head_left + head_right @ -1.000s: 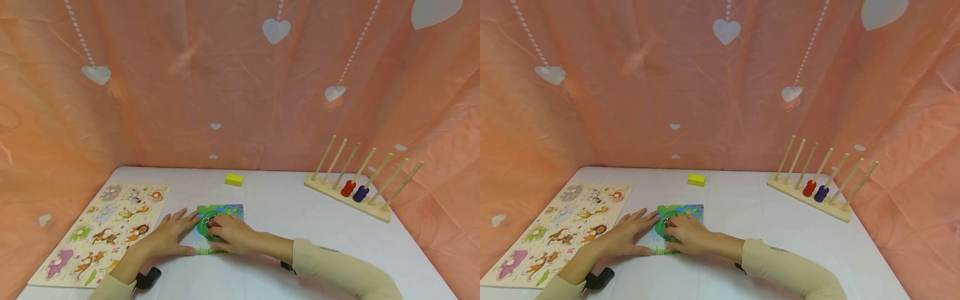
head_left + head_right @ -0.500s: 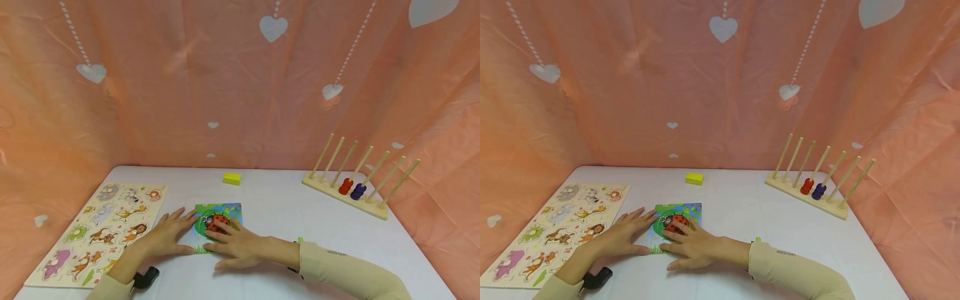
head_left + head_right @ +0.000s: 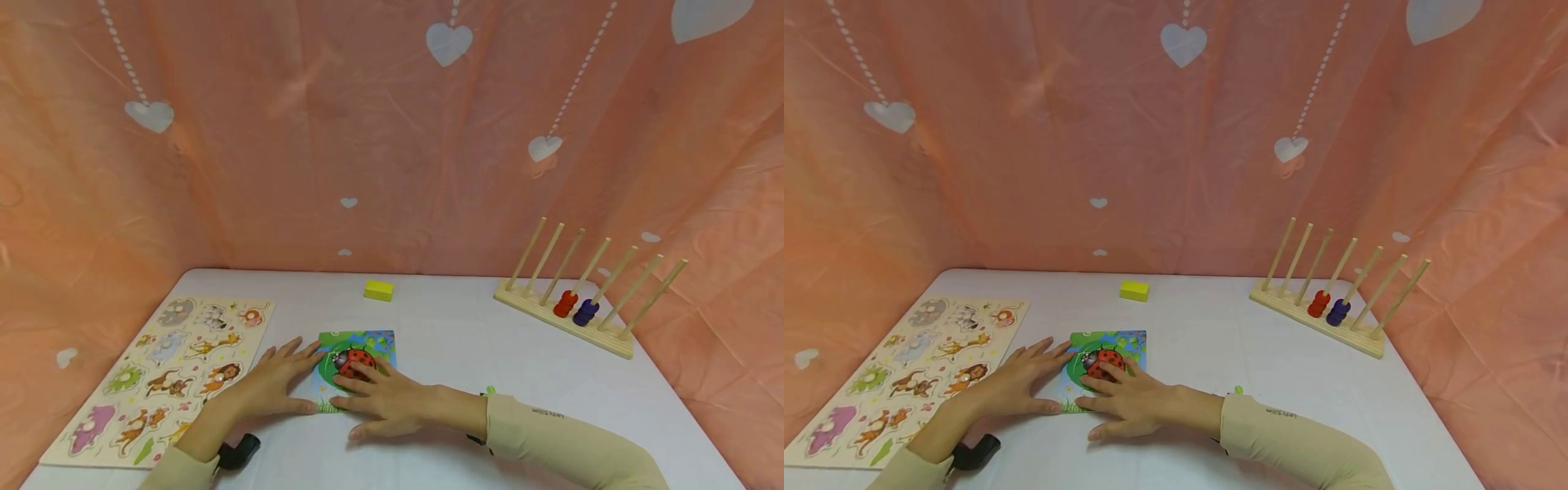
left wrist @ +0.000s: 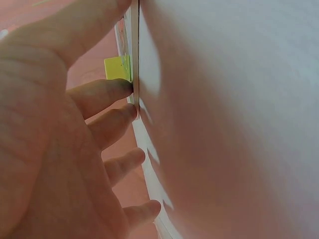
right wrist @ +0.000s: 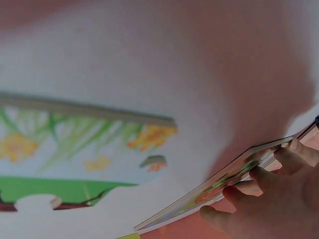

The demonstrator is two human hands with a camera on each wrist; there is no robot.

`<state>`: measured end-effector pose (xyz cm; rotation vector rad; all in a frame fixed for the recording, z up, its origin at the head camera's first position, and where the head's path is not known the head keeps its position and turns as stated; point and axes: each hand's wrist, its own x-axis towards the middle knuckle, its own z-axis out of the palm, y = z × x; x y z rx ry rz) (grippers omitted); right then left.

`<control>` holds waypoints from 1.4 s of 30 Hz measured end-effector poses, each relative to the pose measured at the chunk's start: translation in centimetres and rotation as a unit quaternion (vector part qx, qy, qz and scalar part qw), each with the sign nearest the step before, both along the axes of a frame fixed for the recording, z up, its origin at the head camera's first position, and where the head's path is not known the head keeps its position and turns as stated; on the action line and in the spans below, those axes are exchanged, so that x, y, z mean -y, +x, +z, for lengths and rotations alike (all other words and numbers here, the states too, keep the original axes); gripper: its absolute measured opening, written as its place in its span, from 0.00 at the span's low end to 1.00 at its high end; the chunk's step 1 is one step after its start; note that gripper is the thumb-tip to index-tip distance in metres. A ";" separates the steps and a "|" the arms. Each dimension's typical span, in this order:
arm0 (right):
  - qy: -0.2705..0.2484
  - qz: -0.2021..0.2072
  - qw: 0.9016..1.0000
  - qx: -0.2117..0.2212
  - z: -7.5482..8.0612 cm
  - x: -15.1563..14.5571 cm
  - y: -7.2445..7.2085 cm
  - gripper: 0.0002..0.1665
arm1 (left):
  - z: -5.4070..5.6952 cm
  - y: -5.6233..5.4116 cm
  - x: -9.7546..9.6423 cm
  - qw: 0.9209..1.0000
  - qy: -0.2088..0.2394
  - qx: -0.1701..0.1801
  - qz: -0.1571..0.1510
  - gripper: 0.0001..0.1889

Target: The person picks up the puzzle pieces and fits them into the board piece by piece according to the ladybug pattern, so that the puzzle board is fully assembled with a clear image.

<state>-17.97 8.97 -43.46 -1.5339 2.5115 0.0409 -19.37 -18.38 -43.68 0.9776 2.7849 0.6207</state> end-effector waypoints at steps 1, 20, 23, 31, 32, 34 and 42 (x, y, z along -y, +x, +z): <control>0.000 0.000 1.000 0.001 0.0 0.0 0.0 0.37 | 0.0 0.0 0.0 1.000 0.000 -0.001 0.000 0.49; -0.076 -0.085 0.991 0.067 2.6 -5.2 -1.1 0.32 | -0.1 -0.1 -0.3 1.000 -0.007 -0.009 0.004 0.44; -0.116 -0.133 0.980 0.096 3.3 -8.3 -1.3 0.25 | -0.1 -0.1 -0.3 1.000 -0.008 -0.011 0.003 0.44; -0.132 -0.241 0.947 0.164 3.6 -12.9 0.3 0.26 | 0.0 -0.1 -0.3 1.000 -0.016 -0.015 0.007 0.44; -0.133 -0.242 0.948 0.157 3.4 -13.1 0.6 0.27 | 0.0 -0.1 -0.3 1.000 -0.016 -0.016 0.008 0.44; -0.136 -0.244 0.950 0.138 3.0 -13.4 1.1 0.27 | -0.1 -0.1 -0.3 1.000 -0.015 -0.017 0.009 0.44; -0.159 -0.254 0.948 0.108 2.0 -13.5 2.0 0.25 | -0.1 -0.1 -0.2 1.000 -0.011 -0.017 0.009 0.43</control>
